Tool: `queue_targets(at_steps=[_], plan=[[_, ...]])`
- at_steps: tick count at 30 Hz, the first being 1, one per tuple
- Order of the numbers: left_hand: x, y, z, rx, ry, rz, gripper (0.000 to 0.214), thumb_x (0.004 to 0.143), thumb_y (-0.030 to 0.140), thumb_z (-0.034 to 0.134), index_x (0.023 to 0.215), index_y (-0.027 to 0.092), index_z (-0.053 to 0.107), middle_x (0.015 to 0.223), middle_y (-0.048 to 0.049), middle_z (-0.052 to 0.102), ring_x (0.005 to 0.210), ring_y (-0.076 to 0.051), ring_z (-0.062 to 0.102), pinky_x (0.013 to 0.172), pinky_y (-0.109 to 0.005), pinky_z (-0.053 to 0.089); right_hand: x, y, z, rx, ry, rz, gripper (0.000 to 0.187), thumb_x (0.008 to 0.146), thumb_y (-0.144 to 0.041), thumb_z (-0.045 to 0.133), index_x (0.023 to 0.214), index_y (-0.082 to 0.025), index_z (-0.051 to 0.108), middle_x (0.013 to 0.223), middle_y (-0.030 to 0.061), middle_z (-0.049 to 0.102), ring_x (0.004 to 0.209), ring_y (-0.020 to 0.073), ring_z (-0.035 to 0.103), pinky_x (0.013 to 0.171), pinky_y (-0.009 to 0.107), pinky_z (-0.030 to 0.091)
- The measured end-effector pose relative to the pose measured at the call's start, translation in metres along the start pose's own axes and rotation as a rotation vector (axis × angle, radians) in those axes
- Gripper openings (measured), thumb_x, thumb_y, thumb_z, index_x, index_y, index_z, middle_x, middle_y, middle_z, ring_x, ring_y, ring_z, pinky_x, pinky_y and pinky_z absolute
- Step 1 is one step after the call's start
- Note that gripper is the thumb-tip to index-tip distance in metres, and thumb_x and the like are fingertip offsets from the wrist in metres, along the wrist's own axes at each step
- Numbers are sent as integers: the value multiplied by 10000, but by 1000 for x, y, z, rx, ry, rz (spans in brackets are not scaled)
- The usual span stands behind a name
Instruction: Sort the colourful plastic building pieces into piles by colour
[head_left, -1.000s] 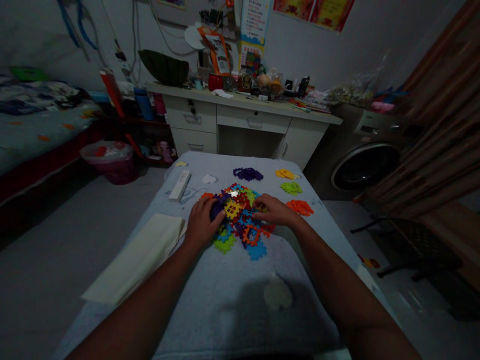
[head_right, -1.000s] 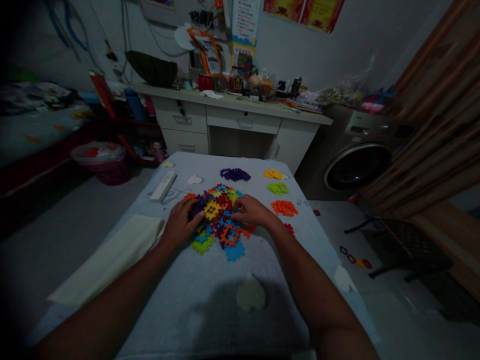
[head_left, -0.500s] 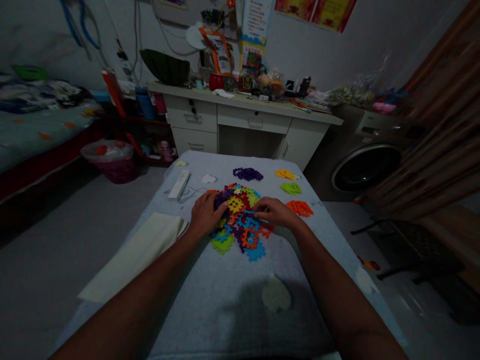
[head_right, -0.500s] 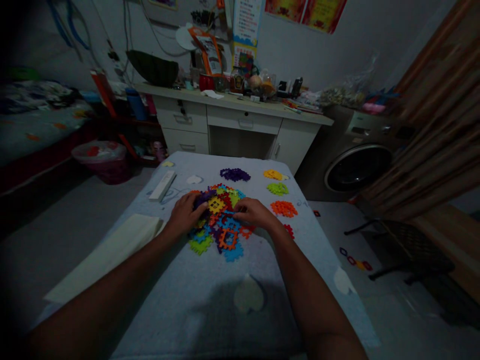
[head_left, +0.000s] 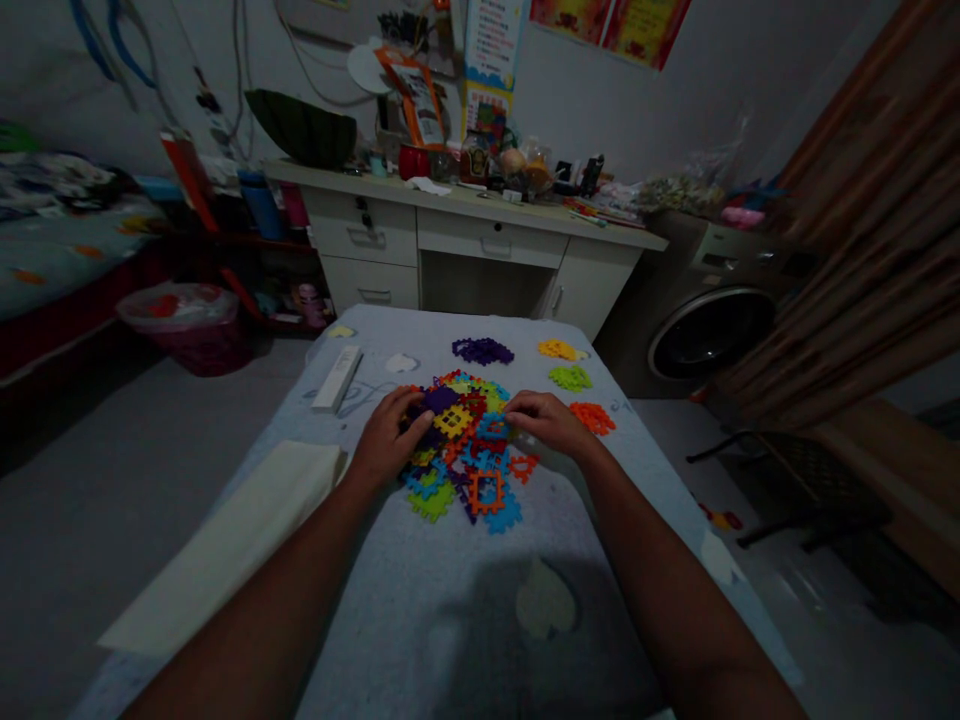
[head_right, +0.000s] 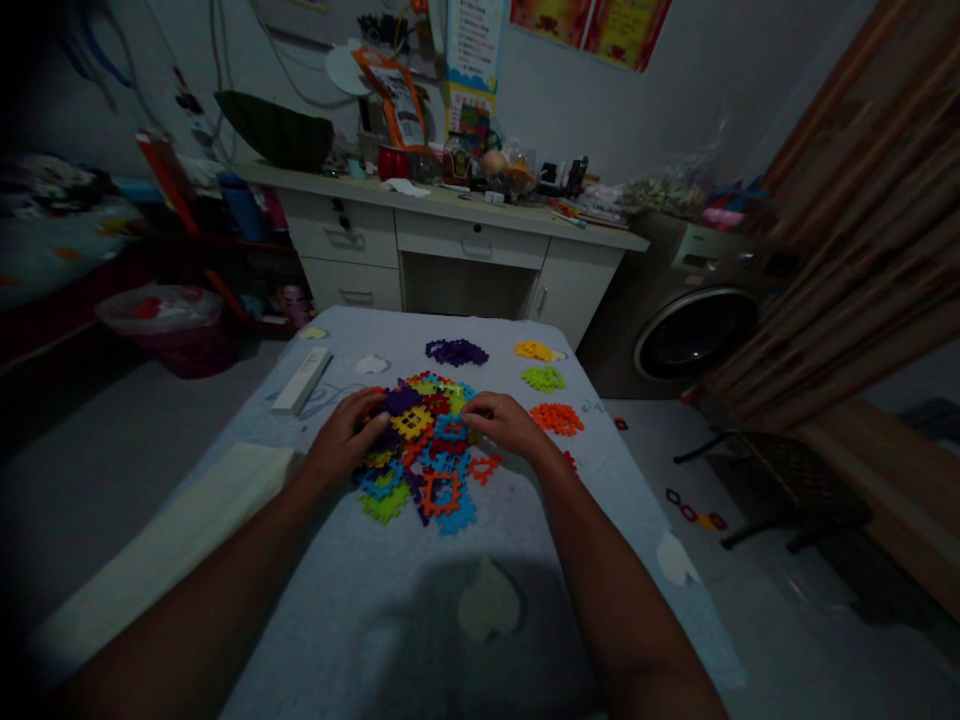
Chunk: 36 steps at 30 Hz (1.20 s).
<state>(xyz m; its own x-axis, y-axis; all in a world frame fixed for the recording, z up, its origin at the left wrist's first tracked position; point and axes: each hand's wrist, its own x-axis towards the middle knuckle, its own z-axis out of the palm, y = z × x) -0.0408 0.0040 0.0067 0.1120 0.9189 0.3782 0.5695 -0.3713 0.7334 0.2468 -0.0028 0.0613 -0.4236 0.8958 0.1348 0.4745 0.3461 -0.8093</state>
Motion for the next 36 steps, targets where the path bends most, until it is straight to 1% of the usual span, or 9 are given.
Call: queue_targets(at_steps=[4,8,12,15,20,24,28,32,36], plan=[[0,-1,2,-1,-39,28,460,871,531,511,1176,209,634,1316,-99,579,1282,-280,509,1122,-484,385,-5,0,-14,66,108,88,237,836,-391,599,842,-169,684,728,8,634,661,130,562,627,243,433],[0,-1,1,14,-57,44,472,855,545,523,1158,201,635,1296,-101,583,1263,-286,519,1107,-479,398,-18,3,-37,94,192,191,232,814,-372,600,911,-174,672,737,4,630,636,122,561,594,232,437],[1,-4,2,19,-58,41,483,849,558,522,1157,203,634,1290,-99,584,1261,-284,517,1113,-476,388,-48,7,-63,56,214,309,214,799,-354,612,893,-174,678,738,1,629,604,111,537,563,224,423],[2,-7,4,29,-54,34,485,842,563,526,1156,209,634,1300,-93,579,1257,-283,517,1116,-472,385,-79,10,-74,33,181,337,202,788,-340,627,880,-176,699,739,2,640,613,111,540,577,226,426],[2,-8,4,25,-58,51,483,845,560,519,1156,210,636,1292,-96,582,1255,-277,520,1121,-451,385,-130,13,-69,100,20,439,245,775,-394,632,874,-179,694,759,13,653,658,131,566,608,241,438],[2,-7,4,43,-67,50,511,843,571,511,1155,188,639,1306,-116,572,1256,-283,518,1124,-457,379,-154,16,-60,75,-21,447,171,763,-345,629,811,-182,636,734,-5,617,659,128,546,607,236,418],[1,-7,4,39,-70,51,496,845,569,512,1148,199,640,1289,-105,582,1259,-276,516,1123,-450,383,-163,18,-56,-167,6,463,77,748,-247,578,695,-192,568,650,-26,543,614,125,487,572,237,363],[1,-7,4,46,-66,56,482,843,560,515,1141,204,643,1283,-98,580,1249,-277,520,1119,-443,391,-166,18,-52,-389,86,480,52,755,-238,582,735,-190,582,755,9,593,693,148,527,635,257,385],[2,-8,4,48,-67,75,482,845,555,519,1139,196,647,1266,-97,585,1235,-276,528,1106,-444,403,-161,17,-45,-554,170,490,128,789,-313,620,798,-189,587,858,39,611,778,169,555,696,271,397]])
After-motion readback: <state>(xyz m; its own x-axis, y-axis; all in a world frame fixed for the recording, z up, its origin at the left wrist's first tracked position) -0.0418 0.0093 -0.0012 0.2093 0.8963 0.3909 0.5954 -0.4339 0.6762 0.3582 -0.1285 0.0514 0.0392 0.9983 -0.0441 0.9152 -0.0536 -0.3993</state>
